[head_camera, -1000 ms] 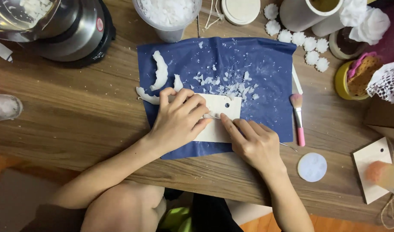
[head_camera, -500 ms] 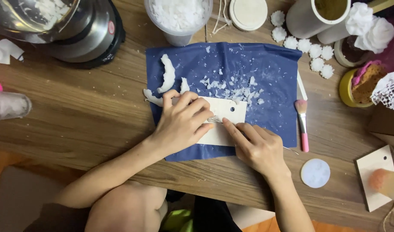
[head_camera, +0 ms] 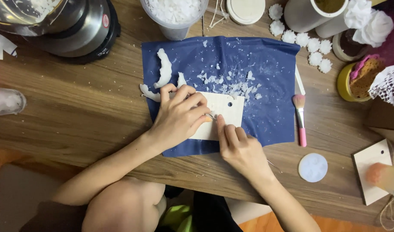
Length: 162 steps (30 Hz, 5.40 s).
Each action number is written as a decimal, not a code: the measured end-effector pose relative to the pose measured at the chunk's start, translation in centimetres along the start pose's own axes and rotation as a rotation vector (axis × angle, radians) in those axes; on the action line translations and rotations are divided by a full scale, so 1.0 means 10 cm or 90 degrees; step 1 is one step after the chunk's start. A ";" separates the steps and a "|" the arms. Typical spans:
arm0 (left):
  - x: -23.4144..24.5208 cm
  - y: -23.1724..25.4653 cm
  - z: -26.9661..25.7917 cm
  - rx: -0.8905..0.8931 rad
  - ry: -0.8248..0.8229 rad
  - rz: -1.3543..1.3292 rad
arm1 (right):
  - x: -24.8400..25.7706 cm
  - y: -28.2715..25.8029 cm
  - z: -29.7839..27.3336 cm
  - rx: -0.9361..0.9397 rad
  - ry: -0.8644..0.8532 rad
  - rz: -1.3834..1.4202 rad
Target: Shaping a small wax candle base using a metal sculpting tool on a card.
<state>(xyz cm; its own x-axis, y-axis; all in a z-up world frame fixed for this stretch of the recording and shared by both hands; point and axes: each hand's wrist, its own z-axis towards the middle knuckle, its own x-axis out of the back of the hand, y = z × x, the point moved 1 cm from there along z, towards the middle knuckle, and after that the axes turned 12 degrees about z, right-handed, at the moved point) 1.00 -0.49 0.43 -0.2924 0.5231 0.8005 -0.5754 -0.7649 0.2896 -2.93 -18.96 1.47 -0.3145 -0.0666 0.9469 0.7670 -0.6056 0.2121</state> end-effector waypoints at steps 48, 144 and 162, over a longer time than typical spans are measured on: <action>-0.09 0.02 0.01 -0.030 0.089 0.042 | -0.02 0.11 -0.10 -0.169 0.038 0.149; 0.07 -0.17 -0.08 -0.063 -0.040 -0.009 | -0.04 -0.07 0.04 -0.148 0.065 0.238; 0.06 -0.17 -0.10 -0.056 -0.041 -0.017 | -0.05 -0.10 0.04 -0.105 0.021 0.205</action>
<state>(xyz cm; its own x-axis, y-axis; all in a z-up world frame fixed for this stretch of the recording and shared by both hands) 1.04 1.50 -0.06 -0.2278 0.5155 0.8260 -0.6483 -0.7133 0.2664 -3.37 -18.00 0.90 -0.0913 -0.2996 0.9497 0.7302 -0.6686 -0.1407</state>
